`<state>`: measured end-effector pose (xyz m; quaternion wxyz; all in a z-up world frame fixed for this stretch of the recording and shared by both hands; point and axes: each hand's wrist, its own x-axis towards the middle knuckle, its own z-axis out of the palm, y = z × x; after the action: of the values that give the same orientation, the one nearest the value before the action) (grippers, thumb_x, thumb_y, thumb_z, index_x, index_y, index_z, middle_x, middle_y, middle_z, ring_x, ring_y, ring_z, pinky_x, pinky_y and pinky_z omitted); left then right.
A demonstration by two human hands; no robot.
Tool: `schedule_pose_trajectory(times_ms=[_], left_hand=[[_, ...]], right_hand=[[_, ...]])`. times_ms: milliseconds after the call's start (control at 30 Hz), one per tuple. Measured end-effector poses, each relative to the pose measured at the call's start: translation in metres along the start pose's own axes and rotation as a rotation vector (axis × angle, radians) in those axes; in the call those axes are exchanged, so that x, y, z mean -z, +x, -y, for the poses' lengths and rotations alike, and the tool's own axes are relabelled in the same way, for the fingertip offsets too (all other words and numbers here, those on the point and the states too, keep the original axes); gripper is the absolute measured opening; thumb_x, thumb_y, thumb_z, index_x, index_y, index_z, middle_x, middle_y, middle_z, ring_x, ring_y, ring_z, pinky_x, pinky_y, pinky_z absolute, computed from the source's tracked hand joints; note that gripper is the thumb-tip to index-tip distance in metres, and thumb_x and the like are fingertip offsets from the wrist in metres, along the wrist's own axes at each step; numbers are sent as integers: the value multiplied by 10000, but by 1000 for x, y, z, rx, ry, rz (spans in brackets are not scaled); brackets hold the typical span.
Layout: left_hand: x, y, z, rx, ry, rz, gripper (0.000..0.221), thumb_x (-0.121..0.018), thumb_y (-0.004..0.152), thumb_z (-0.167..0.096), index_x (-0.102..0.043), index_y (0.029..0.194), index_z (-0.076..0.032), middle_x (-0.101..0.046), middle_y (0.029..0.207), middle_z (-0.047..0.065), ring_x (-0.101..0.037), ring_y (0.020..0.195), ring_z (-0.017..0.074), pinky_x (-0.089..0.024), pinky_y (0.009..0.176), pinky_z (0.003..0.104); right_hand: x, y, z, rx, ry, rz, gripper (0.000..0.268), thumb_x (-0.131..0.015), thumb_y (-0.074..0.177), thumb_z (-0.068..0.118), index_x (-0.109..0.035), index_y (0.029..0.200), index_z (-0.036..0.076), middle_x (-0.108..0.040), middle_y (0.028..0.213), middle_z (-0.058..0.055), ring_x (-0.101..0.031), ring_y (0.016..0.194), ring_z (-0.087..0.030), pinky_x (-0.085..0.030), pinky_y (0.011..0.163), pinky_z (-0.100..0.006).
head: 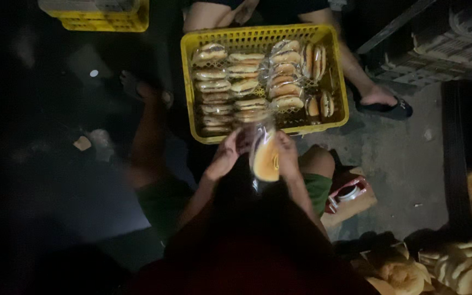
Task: The person picks up wrapped sandwiches from a yellow crate, applies adhesive tape to secure the packaging, and returns them to the crate.
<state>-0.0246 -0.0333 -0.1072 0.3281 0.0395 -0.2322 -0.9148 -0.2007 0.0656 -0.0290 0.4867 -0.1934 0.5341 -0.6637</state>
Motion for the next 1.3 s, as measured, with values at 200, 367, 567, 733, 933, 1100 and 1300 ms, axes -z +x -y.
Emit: schedule_pose_trajectory(times_ms=[200, 367, 567, 733, 933, 1100, 1300], left_hand=[[-47, -5, -5, -170, 590, -297, 528, -738, 939, 66, -599, 1446, 19, -656, 1303, 145, -626, 1188, 243, -526, 1042, 361], [-84, -15, -34, -249, 747, -4, 275, -738, 829, 52, -710, 1086, -40, -592, 1461, 52, -599, 1274, 177, -519, 1020, 320], [-96, -13, -41, 194, 630, -181, 325, -838, 825, 30, -781, 1130, -68, -676, 1272, 170, -631, 1159, 273, -528, 1048, 387], [-126, -11, -56, -183, 814, 191, 291, -851, 741, -10, -780, 1014, -80, -614, 1354, 48, -567, 1263, 196, -479, 1062, 369], [-121, -16, -46, -90, 1067, -1, 224, -862, 781, -36, -794, 993, -54, -729, 1030, 36, -685, 993, 174, -554, 916, 334], [-111, -22, -24, 47, 971, -300, 151, -780, 895, -63, -713, 1024, -19, -700, 924, 34, -627, 860, 144, -530, 791, 311], [-112, -16, -27, -40, 602, -156, 184, -549, 1151, -91, -683, 1094, 22, -674, 1028, 56, -609, 973, 146, -501, 898, 295]], right_hand=[[8, -17, -17, 153, -468, -7, 422, -476, 1155, 337, -656, 1092, -40, -650, 962, -59, -563, 887, -131, -483, 766, -298], [-3, -28, -26, -347, -89, -8, 375, -462, 1043, 321, -692, 1055, 25, -715, 877, -63, -646, 753, -178, -550, 675, -335], [-5, -42, -10, 409, -520, 21, 285, -564, 1079, 210, -664, 1104, -55, -653, 1080, -125, -619, 1022, -156, -510, 913, -331], [-28, -49, -17, -72, 437, 25, 419, -492, 1046, 381, -641, 1168, 8, -666, 1095, -130, -658, 980, -218, -560, 875, -367], [-41, -47, -12, 372, 261, -81, 293, -627, 1150, 242, -628, 1212, -45, -665, 1075, -162, -652, 936, -233, -559, 820, -366], [-34, -73, 11, 471, -291, 27, 252, -687, 1000, 119, -682, 1179, -57, -653, 1075, -83, -611, 978, -150, -500, 860, -287], [-24, -70, 15, 293, -171, -14, 113, -698, 969, 34, -733, 1006, -67, -689, 989, -50, -611, 913, -125, -496, 812, -269]])
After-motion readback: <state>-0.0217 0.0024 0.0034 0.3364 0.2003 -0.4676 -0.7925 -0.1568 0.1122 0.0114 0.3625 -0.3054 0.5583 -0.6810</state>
